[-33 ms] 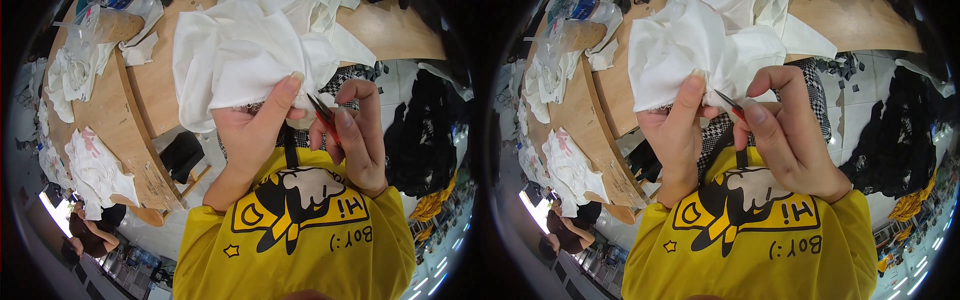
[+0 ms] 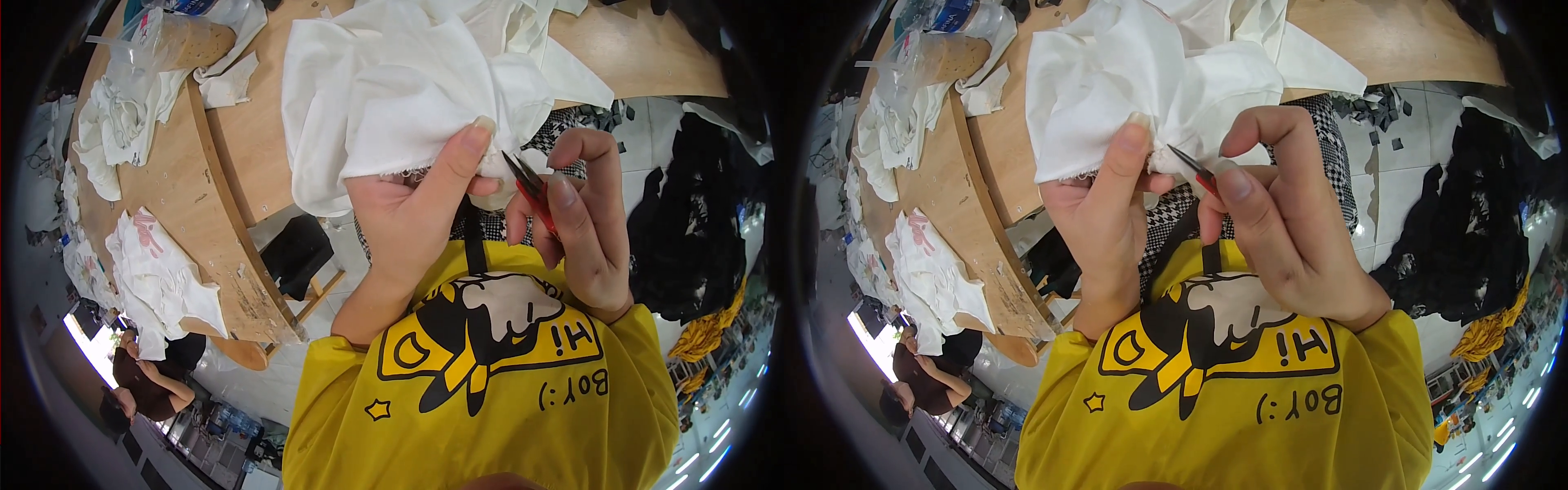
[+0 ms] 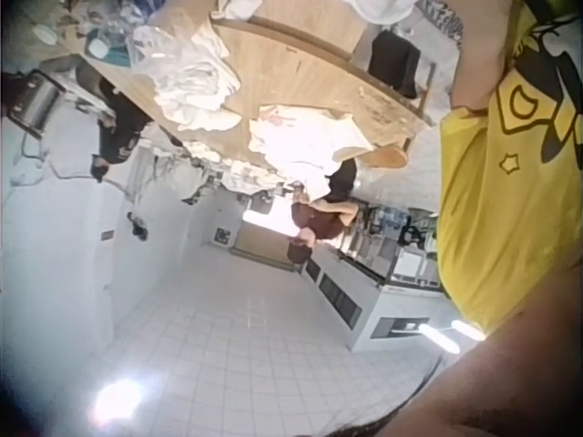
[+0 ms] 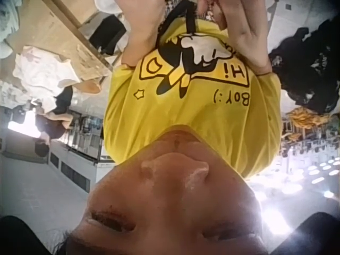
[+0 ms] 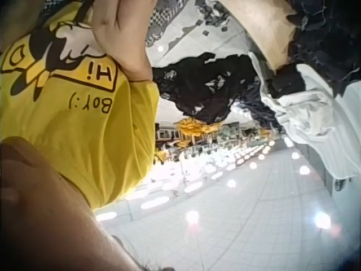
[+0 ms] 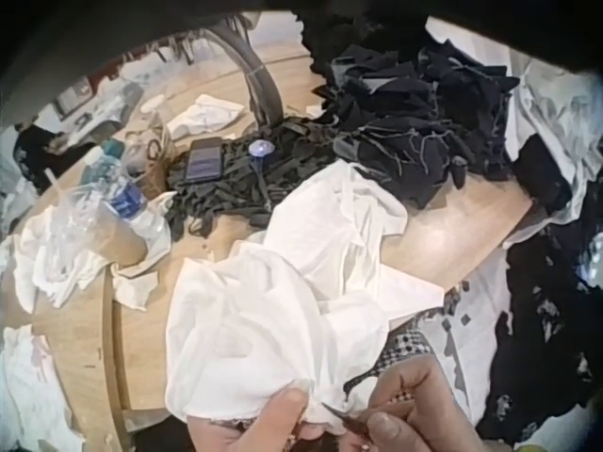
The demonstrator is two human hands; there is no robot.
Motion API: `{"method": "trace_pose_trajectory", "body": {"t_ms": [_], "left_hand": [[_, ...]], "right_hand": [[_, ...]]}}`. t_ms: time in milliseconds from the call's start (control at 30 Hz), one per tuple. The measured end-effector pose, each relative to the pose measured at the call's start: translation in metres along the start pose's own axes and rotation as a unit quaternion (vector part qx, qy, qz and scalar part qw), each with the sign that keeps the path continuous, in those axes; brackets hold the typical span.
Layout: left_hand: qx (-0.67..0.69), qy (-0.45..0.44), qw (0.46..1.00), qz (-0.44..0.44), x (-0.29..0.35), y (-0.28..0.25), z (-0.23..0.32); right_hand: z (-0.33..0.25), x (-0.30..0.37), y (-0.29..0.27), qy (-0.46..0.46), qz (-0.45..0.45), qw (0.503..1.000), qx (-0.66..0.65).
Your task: The recorder uses nippers to trim excess threads and finishing details from a white garment at a textile workbench.
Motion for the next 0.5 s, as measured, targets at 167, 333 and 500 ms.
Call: {"method": "trace_pose_trajectory", "body": {"t_ms": [167, 333, 500], "left_hand": [[0.027, -0.064, 0.998, 0.003, 0.0021, -0.0001, -0.0031], [0.031, -0.078, 0.996, -0.022, 0.0035, 0.0042, -0.0043], [0.019, -0.039, 0.999, -0.02, 0.001, 0.0007, -0.006]], "right_hand": [[0.0049, -0.0026, -0.0048, 0.016, 0.021, 1.0, -0.006], [0.0038, -0.0044, -0.0088, -0.006, 0.059, 0.998, -0.014], [0.0047, -0.005, -0.006, 0.005, 0.03, 1.0, -0.008]]}}
Point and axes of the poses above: each hand's wrist, its own x-axis away from the middle knuckle, its own y-axis out of the palm, z = x × y, the point moved 9 cm from there along -x, towards the middle knuckle, and after that the axes turned 11 degrees about z, right-handed, at the moved point
